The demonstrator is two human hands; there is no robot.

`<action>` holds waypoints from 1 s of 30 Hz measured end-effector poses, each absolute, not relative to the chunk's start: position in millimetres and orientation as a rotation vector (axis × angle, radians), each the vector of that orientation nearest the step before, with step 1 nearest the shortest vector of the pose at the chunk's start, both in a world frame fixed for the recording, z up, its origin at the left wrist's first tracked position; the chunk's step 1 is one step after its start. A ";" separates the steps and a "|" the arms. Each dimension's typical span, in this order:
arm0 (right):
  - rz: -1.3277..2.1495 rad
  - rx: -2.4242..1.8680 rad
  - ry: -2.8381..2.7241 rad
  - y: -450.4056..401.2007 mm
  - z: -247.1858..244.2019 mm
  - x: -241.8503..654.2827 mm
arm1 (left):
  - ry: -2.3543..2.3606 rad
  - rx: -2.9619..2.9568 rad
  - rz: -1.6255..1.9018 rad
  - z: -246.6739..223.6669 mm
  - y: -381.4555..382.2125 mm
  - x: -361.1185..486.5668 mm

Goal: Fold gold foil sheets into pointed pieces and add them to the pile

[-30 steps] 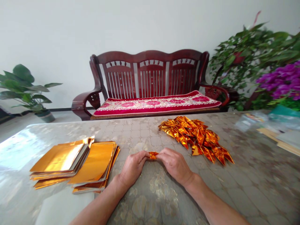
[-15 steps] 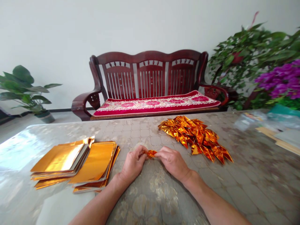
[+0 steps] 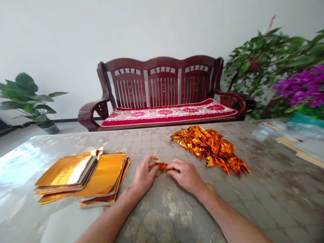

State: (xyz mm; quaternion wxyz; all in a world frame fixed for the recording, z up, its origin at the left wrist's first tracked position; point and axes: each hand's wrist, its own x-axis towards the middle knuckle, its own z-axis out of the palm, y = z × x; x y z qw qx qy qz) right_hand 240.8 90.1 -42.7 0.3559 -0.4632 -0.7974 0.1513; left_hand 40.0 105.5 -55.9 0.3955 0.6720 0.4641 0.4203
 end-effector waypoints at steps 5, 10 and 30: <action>0.432 -1.219 -1.994 89.4 -43.0 237.0 | 1.102 1.628 1.083 -56.4 103.6 45.0; 0.459 -1.200 -1.937 90.1 -45.0 236.6 | 1.018 1.608 1.022 -59.1 104.6 46.3; -0.090 -1.212 -2.193 78.9 -40.0 231.9 | 1.244 1.938 1.088 -52.9 101.7 43.2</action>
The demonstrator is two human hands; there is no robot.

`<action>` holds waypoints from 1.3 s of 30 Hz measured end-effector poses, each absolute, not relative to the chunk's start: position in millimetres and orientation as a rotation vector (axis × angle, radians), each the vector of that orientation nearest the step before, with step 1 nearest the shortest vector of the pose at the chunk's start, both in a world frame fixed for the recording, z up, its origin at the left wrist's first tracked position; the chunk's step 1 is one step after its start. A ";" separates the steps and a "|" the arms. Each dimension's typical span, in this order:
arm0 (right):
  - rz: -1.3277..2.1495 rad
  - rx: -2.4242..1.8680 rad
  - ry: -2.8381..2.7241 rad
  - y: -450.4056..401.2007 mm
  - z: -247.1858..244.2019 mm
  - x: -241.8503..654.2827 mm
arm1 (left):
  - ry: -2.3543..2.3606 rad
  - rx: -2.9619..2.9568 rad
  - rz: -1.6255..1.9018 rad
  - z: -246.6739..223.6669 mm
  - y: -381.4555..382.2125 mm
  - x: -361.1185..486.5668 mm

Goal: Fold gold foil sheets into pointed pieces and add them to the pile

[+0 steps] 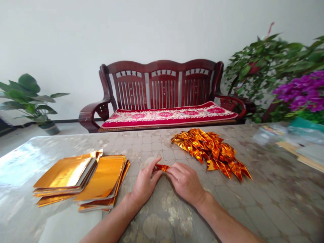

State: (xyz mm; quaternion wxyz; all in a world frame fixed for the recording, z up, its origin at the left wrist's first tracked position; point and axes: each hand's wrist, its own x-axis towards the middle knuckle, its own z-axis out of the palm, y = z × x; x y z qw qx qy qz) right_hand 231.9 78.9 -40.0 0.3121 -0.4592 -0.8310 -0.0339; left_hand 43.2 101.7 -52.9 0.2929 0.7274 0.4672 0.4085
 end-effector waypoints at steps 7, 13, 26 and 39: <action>-0.128 -1.215 -2.271 74.3 -35.6 223.8 | 1.304 1.738 1.176 -50.9 101.5 46.6; -0.041 -1.214 -2.244 72.4 -35.4 221.9 | 1.386 1.731 1.150 -57.0 105.9 46.1; 0.027 -1.190 -2.242 77.4 -41.4 222.5 | 1.577 2.038 0.793 -38.0 106.9 47.6; 0.396 -1.418 -1.824 90.5 -51.3 221.8 | 1.580 1.909 0.835 -39.3 104.0 49.2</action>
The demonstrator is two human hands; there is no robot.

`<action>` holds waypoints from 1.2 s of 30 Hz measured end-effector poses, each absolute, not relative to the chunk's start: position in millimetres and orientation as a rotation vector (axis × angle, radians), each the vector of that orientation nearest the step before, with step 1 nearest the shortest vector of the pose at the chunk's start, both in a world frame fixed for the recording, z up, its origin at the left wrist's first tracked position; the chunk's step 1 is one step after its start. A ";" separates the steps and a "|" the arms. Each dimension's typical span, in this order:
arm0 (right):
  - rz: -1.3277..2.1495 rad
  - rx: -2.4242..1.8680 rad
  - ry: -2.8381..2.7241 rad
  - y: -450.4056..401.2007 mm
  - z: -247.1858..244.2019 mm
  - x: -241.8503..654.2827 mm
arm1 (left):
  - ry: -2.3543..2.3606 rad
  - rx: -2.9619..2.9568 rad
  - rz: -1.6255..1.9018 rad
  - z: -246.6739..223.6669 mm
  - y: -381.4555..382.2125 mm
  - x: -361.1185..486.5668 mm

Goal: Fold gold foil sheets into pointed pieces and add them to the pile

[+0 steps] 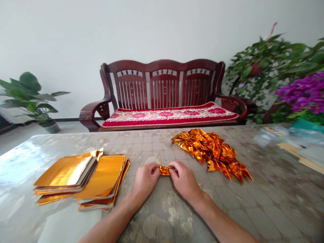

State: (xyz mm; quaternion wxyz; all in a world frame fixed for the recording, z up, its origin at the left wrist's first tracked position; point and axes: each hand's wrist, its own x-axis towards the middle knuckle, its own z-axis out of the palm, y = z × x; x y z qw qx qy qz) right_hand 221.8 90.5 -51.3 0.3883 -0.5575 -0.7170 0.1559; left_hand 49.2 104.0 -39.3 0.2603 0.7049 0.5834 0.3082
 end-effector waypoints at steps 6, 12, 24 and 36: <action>0.447 -1.387 -1.785 89.8 -48.8 218.1 | 1.571 1.926 0.801 -40.7 102.6 51.7; 0.445 -1.367 -1.775 90.9 -48.4 217.6 | 1.513 1.956 0.782 -42.1 102.5 51.9; 0.404 -1.306 -1.838 87.0 -46.9 218.3 | 1.475 1.921 0.822 -43.8 101.0 53.0; 0.360 -1.283 -1.878 83.7 -45.2 217.6 | 1.472 2.058 0.767 -42.1 97.7 53.4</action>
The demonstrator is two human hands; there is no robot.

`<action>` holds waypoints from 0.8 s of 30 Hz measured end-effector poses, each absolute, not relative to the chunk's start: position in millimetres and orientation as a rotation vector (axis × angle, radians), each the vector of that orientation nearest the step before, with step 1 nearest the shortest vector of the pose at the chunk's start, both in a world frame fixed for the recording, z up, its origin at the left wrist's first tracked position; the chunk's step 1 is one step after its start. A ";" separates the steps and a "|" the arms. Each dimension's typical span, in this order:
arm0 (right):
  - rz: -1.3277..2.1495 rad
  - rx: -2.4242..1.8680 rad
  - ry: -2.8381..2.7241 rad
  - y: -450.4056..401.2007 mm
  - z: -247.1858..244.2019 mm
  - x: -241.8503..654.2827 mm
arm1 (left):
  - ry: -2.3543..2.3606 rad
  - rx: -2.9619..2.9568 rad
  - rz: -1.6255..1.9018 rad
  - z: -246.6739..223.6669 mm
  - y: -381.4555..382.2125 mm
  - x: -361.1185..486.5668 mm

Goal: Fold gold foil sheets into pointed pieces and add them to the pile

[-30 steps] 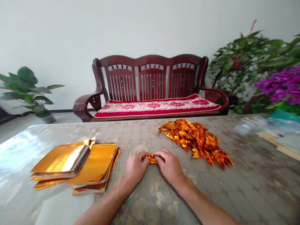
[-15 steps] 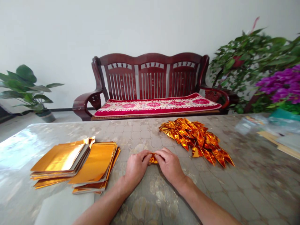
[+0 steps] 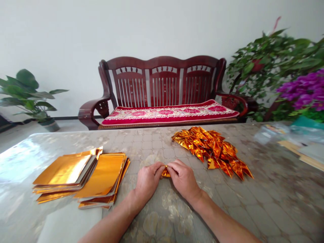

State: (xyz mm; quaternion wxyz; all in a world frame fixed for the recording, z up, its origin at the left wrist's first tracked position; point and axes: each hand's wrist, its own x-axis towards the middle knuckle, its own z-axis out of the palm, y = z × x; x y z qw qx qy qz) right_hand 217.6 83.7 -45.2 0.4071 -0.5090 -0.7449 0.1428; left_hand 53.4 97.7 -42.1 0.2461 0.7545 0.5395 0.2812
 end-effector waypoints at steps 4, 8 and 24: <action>0.364 -1.288 -1.881 84.1 -46.3 218.3 | 1.470 2.135 0.755 -40.8 94.6 52.9; 0.327 -1.282 -1.906 83.7 -47.1 219.2 | 1.495 2.216 0.712 -40.4 92.9 52.7; 0.066 -1.289 -1.999 72.9 -34.7 212.0 | 1.492 2.481 0.628 -38.2 84.8 53.8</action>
